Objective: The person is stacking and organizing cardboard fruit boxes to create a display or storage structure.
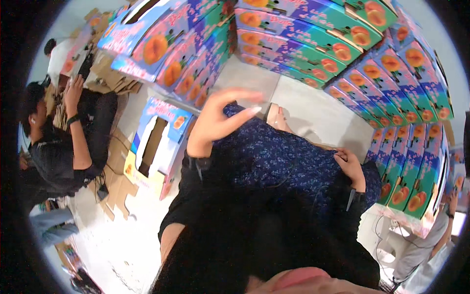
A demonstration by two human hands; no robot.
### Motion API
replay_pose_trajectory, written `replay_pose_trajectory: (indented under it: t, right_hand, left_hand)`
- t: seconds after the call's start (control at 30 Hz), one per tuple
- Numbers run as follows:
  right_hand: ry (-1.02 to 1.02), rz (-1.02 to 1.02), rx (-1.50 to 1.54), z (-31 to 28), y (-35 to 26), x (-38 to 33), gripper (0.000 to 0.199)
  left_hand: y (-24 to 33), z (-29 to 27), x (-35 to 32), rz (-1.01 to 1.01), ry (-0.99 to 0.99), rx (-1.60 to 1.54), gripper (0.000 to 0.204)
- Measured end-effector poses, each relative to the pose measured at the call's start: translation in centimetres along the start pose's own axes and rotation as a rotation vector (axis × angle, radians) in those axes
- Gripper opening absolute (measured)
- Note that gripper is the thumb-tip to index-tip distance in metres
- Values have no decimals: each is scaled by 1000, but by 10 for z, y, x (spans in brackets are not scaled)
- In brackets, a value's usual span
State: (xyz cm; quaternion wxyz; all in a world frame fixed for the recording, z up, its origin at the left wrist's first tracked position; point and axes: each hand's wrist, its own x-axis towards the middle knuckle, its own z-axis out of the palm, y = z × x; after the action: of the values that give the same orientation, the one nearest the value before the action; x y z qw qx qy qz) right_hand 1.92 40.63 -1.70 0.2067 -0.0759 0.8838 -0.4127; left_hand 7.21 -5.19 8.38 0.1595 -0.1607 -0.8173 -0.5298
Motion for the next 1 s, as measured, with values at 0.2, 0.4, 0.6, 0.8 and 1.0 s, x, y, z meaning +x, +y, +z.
replay_pose_trajectory:
  t: [0.2,0.4,0.6,0.8,1.0]
  right_hand:
    - [-9,15,-10,-1,5,5,32]
    - [10,-6,-83,-1,14,7,33]
    - [59,-55,-107,2,13,2,31]
    - [26,-89,-64,1,6,-1,27]
    - [1,-101,-10,1,1,0,27]
  left_hand:
    - [-77,-33,-142,-525,664,475,47]
    - [-143,-64,-239,-1075,291,1139,116]
    - [-156,-85,-239,-1139,330,1143,116]
    - [-118,-83,-223,-1072,673,1143,108]
    - [-59,-94,-208,-809,972,1295,108]
